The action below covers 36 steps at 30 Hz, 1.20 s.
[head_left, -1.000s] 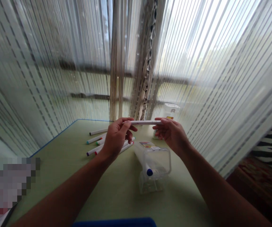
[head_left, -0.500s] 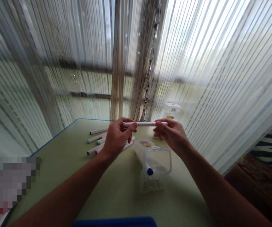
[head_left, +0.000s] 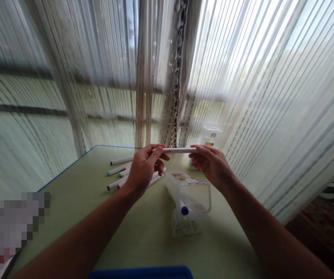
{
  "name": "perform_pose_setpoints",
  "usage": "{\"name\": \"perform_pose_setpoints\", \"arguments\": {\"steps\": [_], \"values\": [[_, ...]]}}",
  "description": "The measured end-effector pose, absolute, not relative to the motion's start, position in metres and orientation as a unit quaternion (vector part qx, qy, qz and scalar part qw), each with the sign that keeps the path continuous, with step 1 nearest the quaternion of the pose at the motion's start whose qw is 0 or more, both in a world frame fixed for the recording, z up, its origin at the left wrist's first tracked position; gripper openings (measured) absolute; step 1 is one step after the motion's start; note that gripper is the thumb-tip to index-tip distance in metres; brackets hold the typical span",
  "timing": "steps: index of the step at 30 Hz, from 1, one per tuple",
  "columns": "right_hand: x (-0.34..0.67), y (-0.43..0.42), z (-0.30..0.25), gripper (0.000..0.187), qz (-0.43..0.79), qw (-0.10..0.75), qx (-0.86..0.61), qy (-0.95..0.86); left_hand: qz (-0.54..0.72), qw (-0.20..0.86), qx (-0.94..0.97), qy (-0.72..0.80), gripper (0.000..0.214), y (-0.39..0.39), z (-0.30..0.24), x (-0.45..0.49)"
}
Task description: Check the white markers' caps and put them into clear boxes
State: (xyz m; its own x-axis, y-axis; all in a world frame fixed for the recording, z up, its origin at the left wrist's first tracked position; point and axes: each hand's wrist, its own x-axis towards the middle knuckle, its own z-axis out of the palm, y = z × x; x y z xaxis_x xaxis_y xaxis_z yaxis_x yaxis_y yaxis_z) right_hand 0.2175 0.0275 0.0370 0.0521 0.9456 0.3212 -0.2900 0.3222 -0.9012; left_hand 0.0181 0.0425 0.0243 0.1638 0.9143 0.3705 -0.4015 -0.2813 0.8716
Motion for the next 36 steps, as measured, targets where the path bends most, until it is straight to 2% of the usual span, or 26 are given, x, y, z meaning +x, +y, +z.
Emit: {"name": "perform_pose_setpoints", "arguments": {"steps": [26, 36], "values": [[0.2199, 0.0262, 0.0429, 0.024, 0.533, 0.648, -0.333, -0.43, 0.603, 0.593, 0.486, 0.22, 0.028, 0.0402, 0.0279, 0.0163], [0.2213, 0.0284, 0.0399, 0.019, 0.524, 0.651, -0.337, -0.434, 0.603, 0.543, 0.53, 0.246, 0.026, 0.0427, 0.0239, 0.0176]]}}
